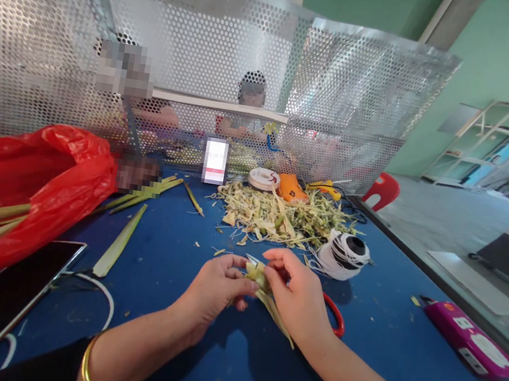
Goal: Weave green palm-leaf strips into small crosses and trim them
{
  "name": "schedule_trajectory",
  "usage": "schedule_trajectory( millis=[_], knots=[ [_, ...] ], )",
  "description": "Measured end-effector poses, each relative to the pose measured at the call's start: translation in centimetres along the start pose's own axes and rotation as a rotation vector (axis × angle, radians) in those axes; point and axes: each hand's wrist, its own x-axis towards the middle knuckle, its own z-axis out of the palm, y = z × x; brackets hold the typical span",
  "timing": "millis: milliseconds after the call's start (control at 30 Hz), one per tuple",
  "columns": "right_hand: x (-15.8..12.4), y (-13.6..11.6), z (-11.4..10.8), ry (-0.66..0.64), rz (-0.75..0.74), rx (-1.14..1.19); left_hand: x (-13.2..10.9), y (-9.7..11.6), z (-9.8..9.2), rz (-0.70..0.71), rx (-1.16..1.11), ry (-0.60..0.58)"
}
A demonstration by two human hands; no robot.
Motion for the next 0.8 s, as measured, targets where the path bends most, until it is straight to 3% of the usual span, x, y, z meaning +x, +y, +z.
schedule_trajectory(
  millis=[267, 467, 800],
  knots=[
    [0.1, -0.8, -0.9, -0.192, -0.023, 0.172, -0.1, 0.2, 0.1, 0.056, 0.131, 0.012],
    [0.2, -0.7, -0.6, -0.157, -0.068, 0.015, -0.5, 0.1, 0.1, 0.07, 0.362, -0.017],
    [0.4, -1.1, -0.7, -0.209, 0.23, 0.416, -1.5, 0.2, 0.3, -0.07, 0.38, -0.382]
  ],
)
